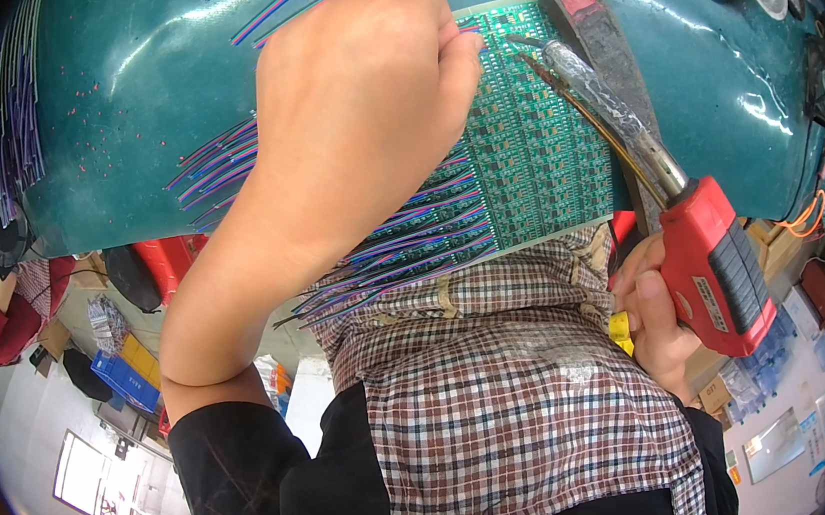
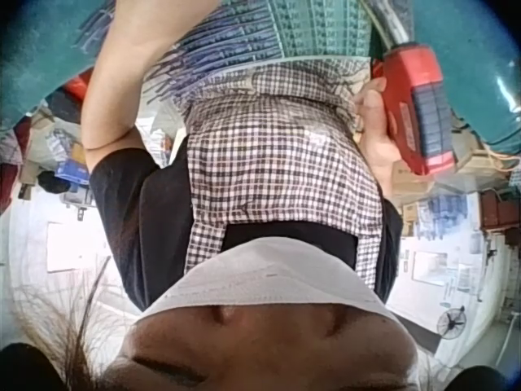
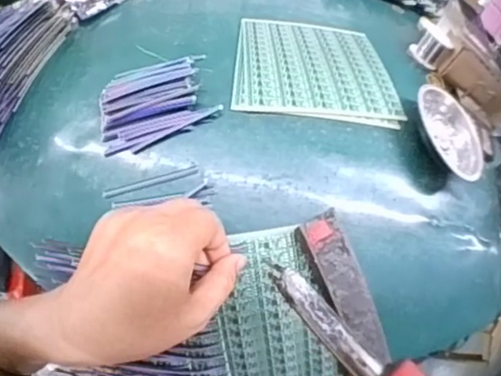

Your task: The person solders multiple wire components onto a large electronic circuit board assembly using a soldering iron and solder.

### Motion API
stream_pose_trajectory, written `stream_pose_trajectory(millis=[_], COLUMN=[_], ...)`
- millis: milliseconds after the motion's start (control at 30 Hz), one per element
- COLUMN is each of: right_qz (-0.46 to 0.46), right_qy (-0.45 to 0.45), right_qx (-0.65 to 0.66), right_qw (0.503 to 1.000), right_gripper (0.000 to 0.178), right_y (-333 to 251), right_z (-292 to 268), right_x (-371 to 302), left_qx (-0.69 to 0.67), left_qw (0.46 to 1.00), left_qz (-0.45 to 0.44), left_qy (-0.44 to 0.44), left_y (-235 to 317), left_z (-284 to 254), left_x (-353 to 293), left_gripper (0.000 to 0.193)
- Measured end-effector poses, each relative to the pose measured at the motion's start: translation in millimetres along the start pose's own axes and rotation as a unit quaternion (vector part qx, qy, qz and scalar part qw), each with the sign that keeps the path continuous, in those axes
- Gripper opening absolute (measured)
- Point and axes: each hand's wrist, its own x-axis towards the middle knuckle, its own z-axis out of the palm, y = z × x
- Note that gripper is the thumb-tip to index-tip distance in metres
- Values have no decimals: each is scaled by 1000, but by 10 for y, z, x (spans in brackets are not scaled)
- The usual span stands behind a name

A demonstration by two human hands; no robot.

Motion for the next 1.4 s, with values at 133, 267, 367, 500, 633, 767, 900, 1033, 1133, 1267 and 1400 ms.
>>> stream_pose_trajectory(millis=[133, 267, 367, 500, 633, 767, 900, 1033, 1133, 1267, 1400], right_qz=[9, 14, 18, 26, 18, 10, -7, 2, -10, 53, 58], right_qy=[22, -2, -1, -6, -4, 13, 7, -8, -7, -5, -1], right_qx=[24, 23, 26, 20, 29, 37, 42, 10, -9, -8, -21], right_qw=[999, 1000, 999, 999, 999, 999, 999, 1000, 1000, 999, 998], right_gripper=[16, 15, 15, 17, 19, 20, 19, 19, 20, 26, 32], right_y=[-28, -57, -28, -28, -36, -18, -7, -11, 27, -10, 25], right_z=[35, 4, -3, -31, -16, -21, -2, -17, -28, -11, -6], right_x=[7, 25, 31, 30, 39, 17, 9, 0, -20, -48, -46], left_qx=[5, -34, -9, -40, -55, -102, -101, -68, -52, -48, -33], left_qw=[1000, 968, 975, 968, 976, 974, 988, 996, 996, 997, 997], left_qz=[-18, -245, -220, -244, -211, -202, -101, -43, -56, -59, -61], left_qy=[6, -33, -21, -41, 26, 9, -61, -35, -38, -30, -30], left_y=[-11, 234, 86, 67, 145, 208, 161, 45, 70, 73, 83], left_z=[-88, -433, -385, -394, -443, -469, -305, -90, -58, -4, -2], left_x=[17, 323, 349, 349, 298, 236, 75, -67, -71, -73, -48], left_gripper=[21, 12, 15, 15, 13, 12, 13, 14, 16, 18, 20])
